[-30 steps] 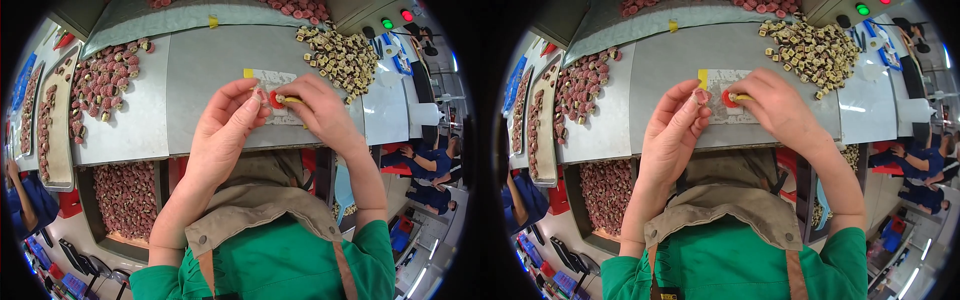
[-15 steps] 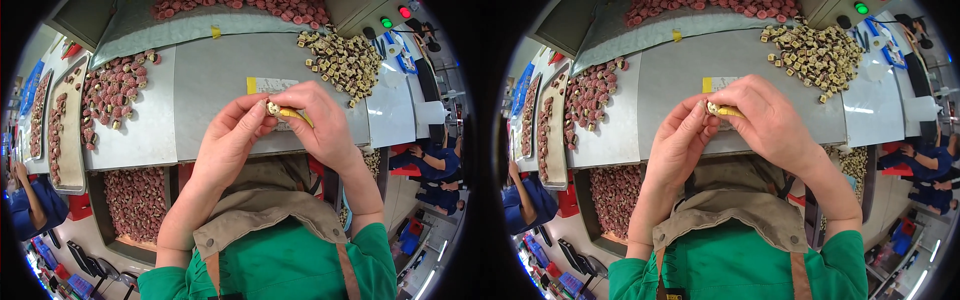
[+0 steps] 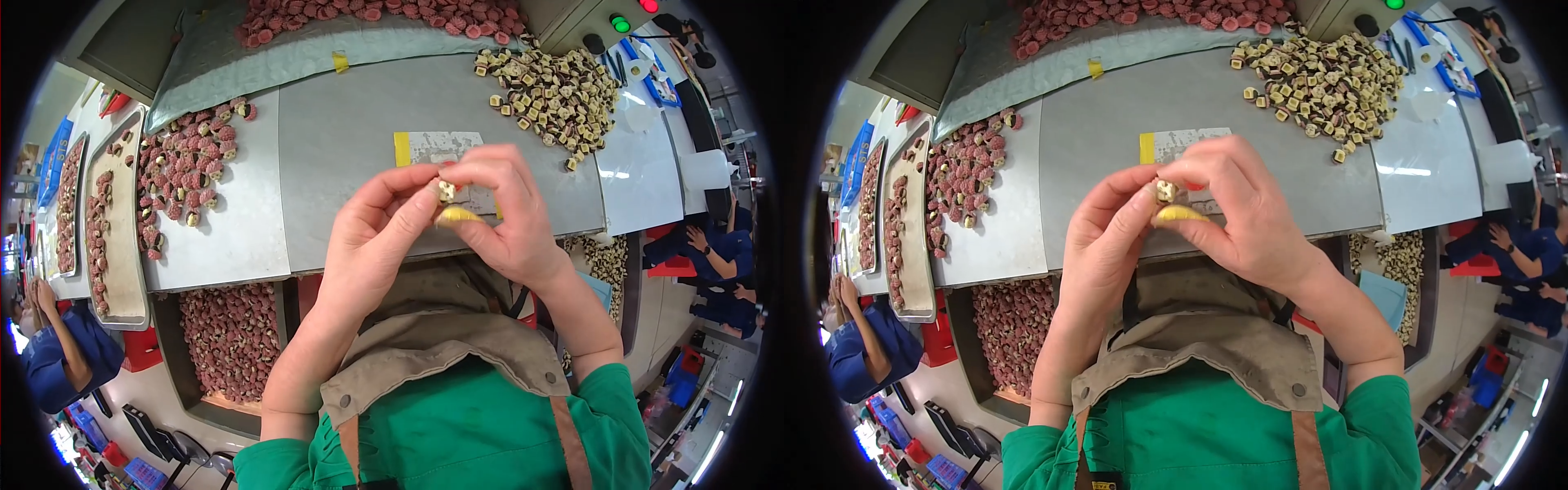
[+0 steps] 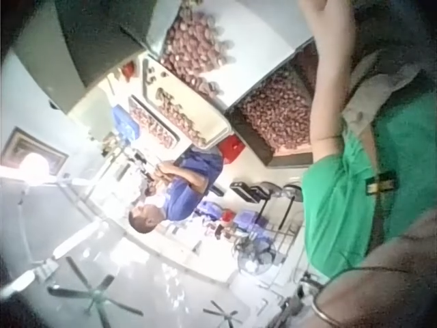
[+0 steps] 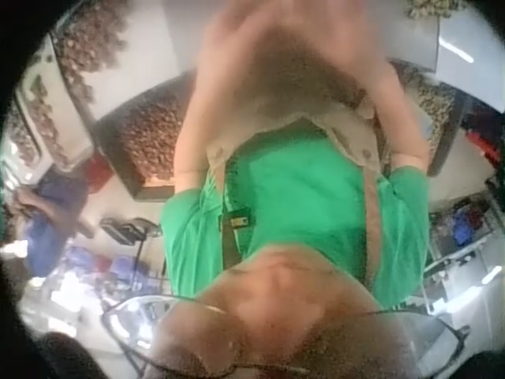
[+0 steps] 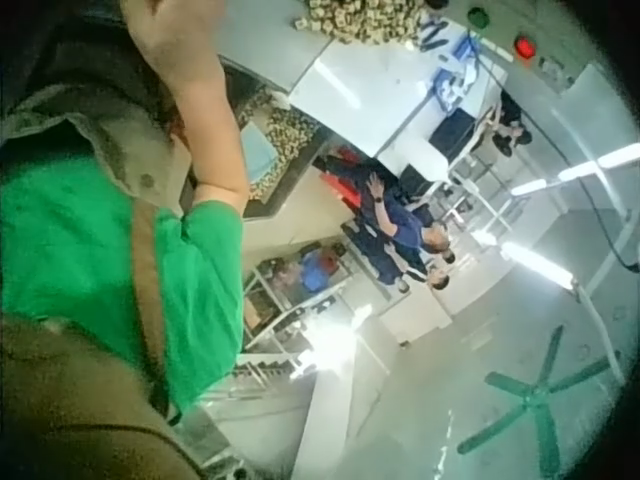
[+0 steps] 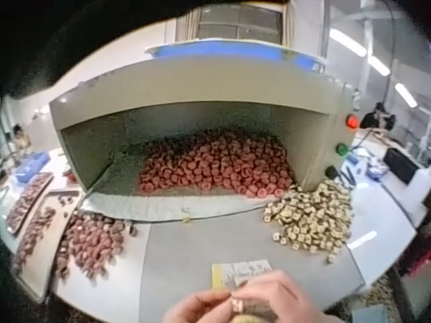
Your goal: The person assembles small plastic parts by fitting a yellow plastic piece into a red plastic piece by hand, then places the finished assemblies onto a sorting tray.
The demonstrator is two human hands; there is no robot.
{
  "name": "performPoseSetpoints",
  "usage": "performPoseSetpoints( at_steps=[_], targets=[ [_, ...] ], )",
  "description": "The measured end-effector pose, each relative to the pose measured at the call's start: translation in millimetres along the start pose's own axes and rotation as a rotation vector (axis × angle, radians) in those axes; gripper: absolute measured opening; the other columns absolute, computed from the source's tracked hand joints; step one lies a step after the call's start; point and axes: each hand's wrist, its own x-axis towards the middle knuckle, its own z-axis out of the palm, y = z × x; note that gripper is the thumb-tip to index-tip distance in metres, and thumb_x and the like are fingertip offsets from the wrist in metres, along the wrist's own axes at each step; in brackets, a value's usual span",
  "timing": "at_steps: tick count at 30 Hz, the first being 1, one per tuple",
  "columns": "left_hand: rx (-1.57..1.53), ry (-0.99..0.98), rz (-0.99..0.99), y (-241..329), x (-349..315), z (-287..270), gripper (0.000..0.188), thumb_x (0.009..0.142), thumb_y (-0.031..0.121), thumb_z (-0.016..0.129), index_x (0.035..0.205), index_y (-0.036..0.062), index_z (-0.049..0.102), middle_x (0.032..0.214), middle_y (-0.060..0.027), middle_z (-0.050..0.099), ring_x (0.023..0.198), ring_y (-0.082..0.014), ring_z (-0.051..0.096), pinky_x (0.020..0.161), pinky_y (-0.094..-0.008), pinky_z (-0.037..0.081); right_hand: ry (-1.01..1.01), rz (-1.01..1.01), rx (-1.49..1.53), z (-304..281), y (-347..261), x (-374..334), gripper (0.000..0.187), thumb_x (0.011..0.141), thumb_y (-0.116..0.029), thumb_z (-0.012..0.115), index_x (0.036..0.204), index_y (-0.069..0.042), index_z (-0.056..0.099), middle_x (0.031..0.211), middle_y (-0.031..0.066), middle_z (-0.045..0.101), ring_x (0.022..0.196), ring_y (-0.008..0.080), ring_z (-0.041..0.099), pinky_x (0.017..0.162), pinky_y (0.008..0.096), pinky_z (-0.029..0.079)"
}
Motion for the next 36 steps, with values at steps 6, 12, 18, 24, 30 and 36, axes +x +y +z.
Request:
performPoseSetpoints(
  at_steps=[6, 12, 18, 24, 30, 36],
  targets=[
    [0.048, 0.033, -0.012, 5.5, -4.6, 15.3, 0.058, 0.087, 0.006, 0.063, 0.136, 0.0001, 0.032, 0.102, -0.0086, 0.059, 0.093, -0.0118, 0.058, 0.084, -0.0245, 0.047, -0.083, -0.083, -0.025, -9.0, 13.0, 3.0, 0.027, 0.075, -0.019, 0.076, 0.095, -0.008, 0.062, 0.093, 0.0058, 0.059, 0.087, 0.0235, 0.056, 0.078, 0.033, 0.047],
    [0.298, 0.01, 0.161, -19.7, -2.7, 17.0, 0.059, 0.084, -0.002, 0.059, 0.136, 0.0017, 0.032, 0.101, -0.0065, 0.057, 0.092, -0.0101, 0.057, 0.083, -0.0232, 0.047, -0.017, -0.149, -0.106, -1.5, 24.1, -2.0, 0.031, 0.064, -0.01, 0.078, 0.089, -0.009, 0.061, 0.088, 0.0045, 0.059, 0.081, 0.022, 0.055, 0.071, 0.0331, 0.047],
    [0.344, 0.015, 0.153, -17.4, -0.8, 20.6, 0.051, 0.084, -0.004, 0.059, 0.131, 0.0008, 0.039, 0.1, -0.0055, 0.057, 0.09, -0.0084, 0.056, 0.08, -0.0219, 0.047, 0.097, -0.179, -0.155, 7.4, 25.5, -6.9, 0.033, 0.061, -0.005, 0.077, 0.088, -0.009, 0.06, 0.088, 0.0051, 0.058, 0.08, 0.0236, 0.055, 0.07, 0.0346, 0.047],
    [0.492, 0.201, 0.286, 2.7, -12.1, -10.8, 0.039, 0.086, 0.003, 0.062, 0.122, 0.0024, 0.049, 0.098, -0.005, 0.059, 0.087, -0.0106, 0.057, 0.08, -0.0247, 0.047, -0.062, -0.128, -0.234, -9.4, 21.0, 1.3, 0.035, 0.069, -0.011, 0.075, 0.101, -0.008, 0.061, 0.094, 0.0078, 0.059, 0.088, 0.0273, 0.056, 0.079, 0.0378, 0.046],
    [1.45, 0.813, 0.552, 155.7, -17.3, -210.9, 0.031, 0.096, 0.025, 0.054, 0.111, -0.0011, 0.059, 0.098, -0.0064, 0.063, 0.084, -0.0122, 0.057, 0.075, -0.0259, 0.045, -0.061, 0.015, -0.523, -66.8, 64.3, 28.3, 0.031, 0.079, -0.017, 0.068, 0.107, -0.006, 0.062, 0.101, 0.0107, 0.061, 0.096, 0.0284, 0.055, 0.086, 0.0384, 0.043],
    [2.174, 1.104, 0.206, 215.6, -56.1, -347.3, 0.034, 0.088, 0.031, 0.056, 0.111, 0.0055, 0.061, 0.11, -0.0209, 0.058, 0.103, -0.0356, 0.056, 0.088, -0.0425, 0.046, -0.171, -0.043, -0.602, -66.7, 83.7, 45.2, 0.023, 0.08, -0.012, 0.065, 0.102, -0.007, 0.064, 0.093, 0.0045, 0.064, 0.093, 0.0263, 0.055, 0.084, 0.0371, 0.043]
  ],
)
